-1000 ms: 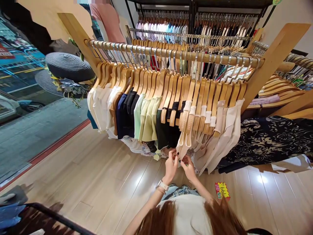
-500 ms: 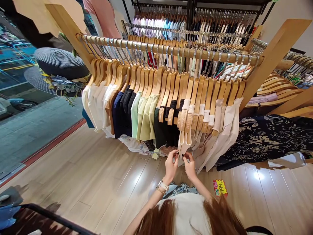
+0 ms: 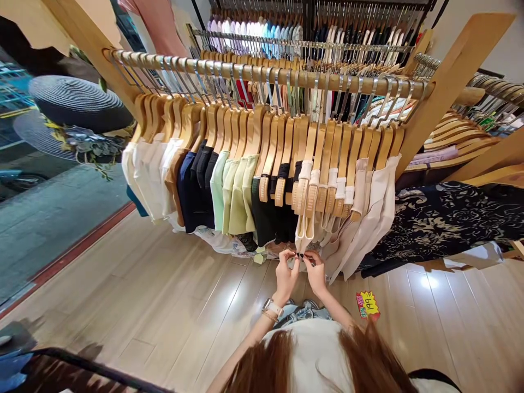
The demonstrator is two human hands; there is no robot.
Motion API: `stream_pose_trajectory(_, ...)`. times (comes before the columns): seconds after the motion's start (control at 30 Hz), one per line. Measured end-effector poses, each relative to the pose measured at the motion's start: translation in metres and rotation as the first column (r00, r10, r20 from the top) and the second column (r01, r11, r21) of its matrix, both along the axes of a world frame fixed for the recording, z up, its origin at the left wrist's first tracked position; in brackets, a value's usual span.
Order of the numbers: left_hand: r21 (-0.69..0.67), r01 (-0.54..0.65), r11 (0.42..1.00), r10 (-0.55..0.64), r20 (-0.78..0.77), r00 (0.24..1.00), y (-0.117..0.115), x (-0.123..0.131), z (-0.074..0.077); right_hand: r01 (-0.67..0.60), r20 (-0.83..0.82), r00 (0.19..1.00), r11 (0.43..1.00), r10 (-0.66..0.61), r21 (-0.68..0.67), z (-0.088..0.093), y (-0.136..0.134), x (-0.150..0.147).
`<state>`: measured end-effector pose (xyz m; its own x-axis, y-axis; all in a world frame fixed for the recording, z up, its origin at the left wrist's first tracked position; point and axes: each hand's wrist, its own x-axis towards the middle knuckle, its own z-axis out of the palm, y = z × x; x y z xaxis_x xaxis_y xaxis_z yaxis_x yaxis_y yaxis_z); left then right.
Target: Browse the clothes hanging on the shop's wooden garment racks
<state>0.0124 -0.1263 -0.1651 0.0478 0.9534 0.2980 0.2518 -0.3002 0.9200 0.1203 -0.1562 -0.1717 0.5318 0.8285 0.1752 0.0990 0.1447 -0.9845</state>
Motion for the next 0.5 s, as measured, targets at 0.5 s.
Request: stream_pose_trajectory(0.5, -0.062, 0.055, 0.997, -0.055, 0.000, 0.998, 0.005, 0.004, 0.013, 0.021, -0.126, 0.992, 0.998, -0.029, -0.062, -0.011, 0.005, 0.001)
